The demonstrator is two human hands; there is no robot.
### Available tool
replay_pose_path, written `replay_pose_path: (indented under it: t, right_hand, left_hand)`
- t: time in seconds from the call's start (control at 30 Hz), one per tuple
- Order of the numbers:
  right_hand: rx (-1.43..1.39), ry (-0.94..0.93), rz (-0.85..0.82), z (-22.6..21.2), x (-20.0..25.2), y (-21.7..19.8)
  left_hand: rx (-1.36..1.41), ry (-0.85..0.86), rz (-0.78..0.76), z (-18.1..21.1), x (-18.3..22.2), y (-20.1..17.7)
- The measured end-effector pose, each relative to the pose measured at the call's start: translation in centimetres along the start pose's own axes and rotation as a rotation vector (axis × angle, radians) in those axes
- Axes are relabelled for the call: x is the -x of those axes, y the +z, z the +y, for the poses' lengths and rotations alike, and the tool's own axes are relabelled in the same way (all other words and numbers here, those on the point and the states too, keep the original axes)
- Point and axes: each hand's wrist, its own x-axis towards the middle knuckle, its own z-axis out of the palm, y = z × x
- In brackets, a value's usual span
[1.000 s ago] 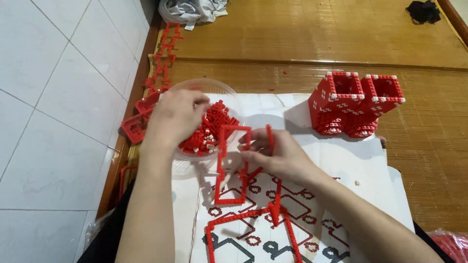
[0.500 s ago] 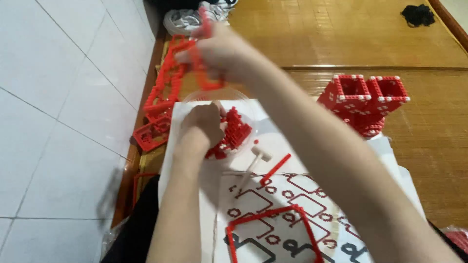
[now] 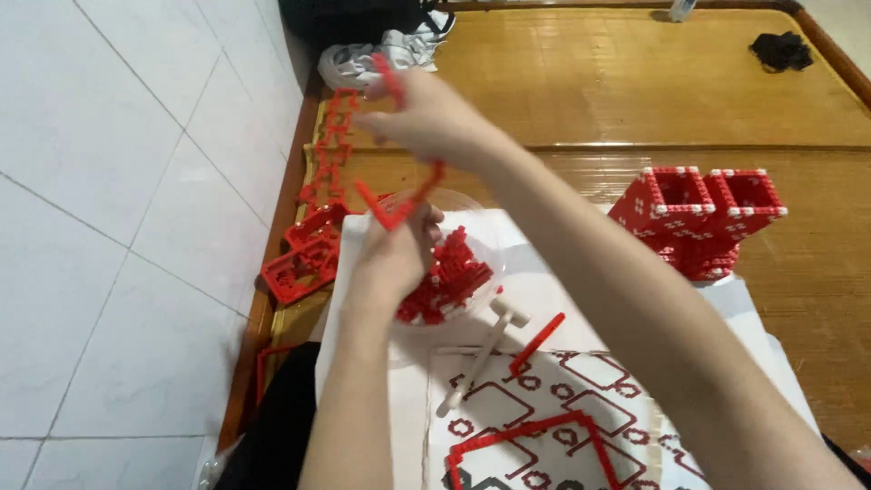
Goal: Assembling a 3D structure by snapping together small red plastic interlocking pieces.
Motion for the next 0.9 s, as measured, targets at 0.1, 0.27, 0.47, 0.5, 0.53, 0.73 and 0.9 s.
replay_pose_path:
  t: [0.1,0.27,0.47,0.5,0.53,0.73,0.9]
  right_hand:
    - [-0.188,-0.133,0.005,3.5,6.7,-4.0]
    - [-0.785,-0.129,-0.015,15.1,14.2,-4.9]
    - [-1.096,0.029,-0.154,23.1,16.0,-3.1]
    - [-1.156,0.033,-0.194,23.7,16.0,-2.9]
    - [-1.215,0.036,-0.234,24.2,15.9,-2.7]
    - [-1.209,0.077,-0.332,25.0,15.4,-2.6]
    - [-1.195,0.107,-0.315,23.9,15.7,-3.0]
  left_hand:
    - [0.231,-0.062,-0.018,3.6,2.1,-1.9]
    - [0.246,0.2,0.045,1.3,2.1,-3.2]
    - [-0.921,0.199,0.129,-2.1,-1.4,-0.4]
    - [-0.953,0.221,0.091,-3.0,-2.2,0.4]
    - [-0.984,0.243,0.053,-3.9,-3.0,1.1]
    - [-0.898,0.104,-0.016,-1.1,-1.8,1.4]
    - [-0.659,0.152,0.044,2.9,1.8,-1.3]
